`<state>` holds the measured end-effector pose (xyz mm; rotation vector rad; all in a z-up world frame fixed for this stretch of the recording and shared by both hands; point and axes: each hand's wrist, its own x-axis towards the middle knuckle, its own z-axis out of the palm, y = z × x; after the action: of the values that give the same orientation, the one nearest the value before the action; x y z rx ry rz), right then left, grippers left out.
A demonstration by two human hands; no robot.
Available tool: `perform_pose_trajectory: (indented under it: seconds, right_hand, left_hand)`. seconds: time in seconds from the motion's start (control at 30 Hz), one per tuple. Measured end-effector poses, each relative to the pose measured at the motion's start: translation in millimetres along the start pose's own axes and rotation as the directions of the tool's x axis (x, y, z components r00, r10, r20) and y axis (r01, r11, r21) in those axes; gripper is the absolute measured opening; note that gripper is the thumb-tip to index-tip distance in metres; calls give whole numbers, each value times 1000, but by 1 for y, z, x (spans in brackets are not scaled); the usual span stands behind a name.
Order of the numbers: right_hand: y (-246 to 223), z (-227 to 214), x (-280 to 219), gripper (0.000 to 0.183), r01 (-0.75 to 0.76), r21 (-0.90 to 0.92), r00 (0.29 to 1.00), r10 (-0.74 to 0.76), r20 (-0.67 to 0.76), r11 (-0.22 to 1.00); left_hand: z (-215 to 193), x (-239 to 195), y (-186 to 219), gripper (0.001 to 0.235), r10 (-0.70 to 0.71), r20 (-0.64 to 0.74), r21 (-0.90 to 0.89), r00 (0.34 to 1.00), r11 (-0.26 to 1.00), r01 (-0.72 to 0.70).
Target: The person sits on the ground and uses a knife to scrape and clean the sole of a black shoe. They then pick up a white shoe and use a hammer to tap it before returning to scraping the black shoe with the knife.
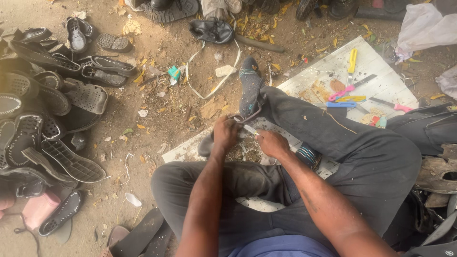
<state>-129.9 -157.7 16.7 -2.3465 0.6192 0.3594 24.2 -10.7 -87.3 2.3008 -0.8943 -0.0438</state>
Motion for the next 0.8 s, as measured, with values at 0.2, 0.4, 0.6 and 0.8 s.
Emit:
perform_pose_trajectory:
  seconds: [0.2, 0.4, 0.6, 0.8]
  right_hand:
    - [-2, 7, -2, 36, 78, 9, 997, -78, -5, 997]
    - [-2, 16, -34, 37, -14, 69, 999, 11, 46, 998]
    - [-14, 37, -14, 39, 87, 185, 996, -79, -46, 979]
    - [-27, 28, -41, 36, 91, 10, 995, -90, -52, 996]
  left_hand:
    - [-13, -13, 18, 17, -131, -63, -29, 989, 991, 130]
    - [-29, -18, 30, 17, -230, -61, -127, 971, 967, 221]
    - [-33, -20, 24, 19, -221, -132, -236, 966, 954, 186]
    - [-27, -18, 21, 22, -326, -88, -353, 941, 894, 277]
